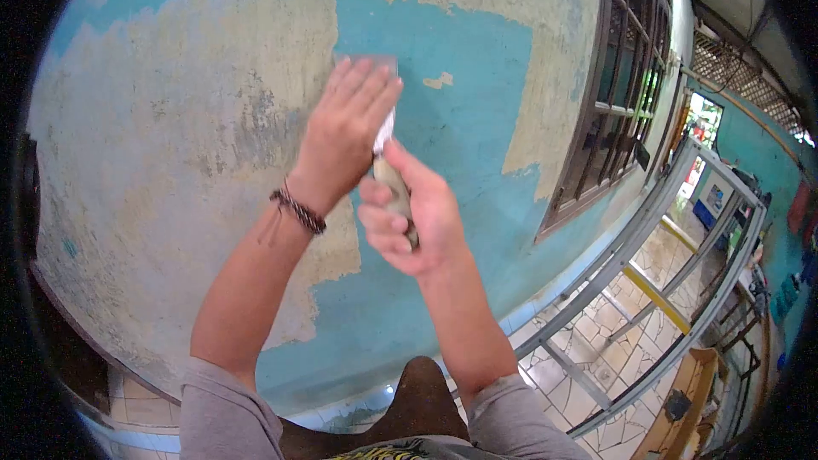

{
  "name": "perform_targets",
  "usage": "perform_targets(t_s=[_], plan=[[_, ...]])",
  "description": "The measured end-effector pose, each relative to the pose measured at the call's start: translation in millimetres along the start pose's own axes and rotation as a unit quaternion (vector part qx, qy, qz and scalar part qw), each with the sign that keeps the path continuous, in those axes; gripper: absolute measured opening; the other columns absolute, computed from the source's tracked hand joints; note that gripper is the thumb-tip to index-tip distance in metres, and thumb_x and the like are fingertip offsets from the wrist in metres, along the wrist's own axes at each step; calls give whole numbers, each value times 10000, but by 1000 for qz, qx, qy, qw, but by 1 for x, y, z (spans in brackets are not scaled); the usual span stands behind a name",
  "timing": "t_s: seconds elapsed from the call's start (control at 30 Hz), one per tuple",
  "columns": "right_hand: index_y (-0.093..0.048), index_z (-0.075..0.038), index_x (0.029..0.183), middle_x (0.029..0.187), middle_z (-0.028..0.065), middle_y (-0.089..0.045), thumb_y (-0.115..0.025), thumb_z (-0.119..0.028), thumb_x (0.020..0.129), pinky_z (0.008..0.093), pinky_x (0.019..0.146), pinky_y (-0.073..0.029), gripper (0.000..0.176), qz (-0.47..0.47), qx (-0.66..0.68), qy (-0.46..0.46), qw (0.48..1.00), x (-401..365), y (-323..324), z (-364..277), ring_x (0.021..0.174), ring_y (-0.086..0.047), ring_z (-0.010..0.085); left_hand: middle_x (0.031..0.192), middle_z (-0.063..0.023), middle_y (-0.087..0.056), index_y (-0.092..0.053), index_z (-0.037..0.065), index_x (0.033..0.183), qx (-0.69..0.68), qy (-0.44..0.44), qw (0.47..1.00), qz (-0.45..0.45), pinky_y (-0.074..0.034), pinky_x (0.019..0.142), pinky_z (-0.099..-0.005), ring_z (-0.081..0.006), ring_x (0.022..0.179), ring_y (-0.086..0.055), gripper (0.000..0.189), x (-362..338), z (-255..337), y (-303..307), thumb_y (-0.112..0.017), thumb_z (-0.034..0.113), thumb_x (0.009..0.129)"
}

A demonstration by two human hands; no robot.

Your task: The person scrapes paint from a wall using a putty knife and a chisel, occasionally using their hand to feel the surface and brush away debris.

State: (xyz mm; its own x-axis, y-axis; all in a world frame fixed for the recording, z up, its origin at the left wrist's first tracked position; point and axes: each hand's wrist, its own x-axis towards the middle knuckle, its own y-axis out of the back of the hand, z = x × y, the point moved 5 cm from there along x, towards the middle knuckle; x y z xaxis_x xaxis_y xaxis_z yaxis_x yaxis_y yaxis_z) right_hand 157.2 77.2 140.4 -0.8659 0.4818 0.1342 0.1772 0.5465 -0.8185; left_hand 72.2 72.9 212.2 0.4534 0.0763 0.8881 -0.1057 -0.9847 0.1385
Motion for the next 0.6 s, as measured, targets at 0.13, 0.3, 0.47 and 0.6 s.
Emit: perform_targets(t_s=[0.13,0.3,0.47,0.6], plan=[[-450,-98,723,485,9,-351,-318,-574,997,233,276,-259,565,-110,-10,-38,993,4,2,-10,315,-262,125,1251,-162,-603,-620,10,1189,0,12,1000,6,-355,1115,-472,-335,1226,-523,420,6,-3,-3,-619,65,773],[-439,-93,710,480,11,-348,-311,-566,1002,233,273,-255,571,-48,12,-31,998,1,5,-7,309,-258,124,1247,-161,-606,-621,9,1188,21,14,1000,0,-357,1112,-473,-330,1222,-529,409,0,3,-2,-610,56,782],[-441,-95,715,479,14,-349,-307,-565,1004,234,275,-253,569,-72,-7,-5,997,12,-6,-15,305,-254,124,1243,-165,-608,-621,7,1190,13,8,1000,9,-357,1110,-477,-336,1219,-532,418,14,-9,-1,-610,49,774],[-477,-115,800,621,-14,-455,-423,-441,1017,207,271,-267,396,-208,-64,-35,975,7,-1,-7,388,-353,70,1242,-166,-609,-618,9,1196,19,7,1000,-9,-359,1109,-483,-342,1222,-531,425,7,-1,4,-609,50,773]])
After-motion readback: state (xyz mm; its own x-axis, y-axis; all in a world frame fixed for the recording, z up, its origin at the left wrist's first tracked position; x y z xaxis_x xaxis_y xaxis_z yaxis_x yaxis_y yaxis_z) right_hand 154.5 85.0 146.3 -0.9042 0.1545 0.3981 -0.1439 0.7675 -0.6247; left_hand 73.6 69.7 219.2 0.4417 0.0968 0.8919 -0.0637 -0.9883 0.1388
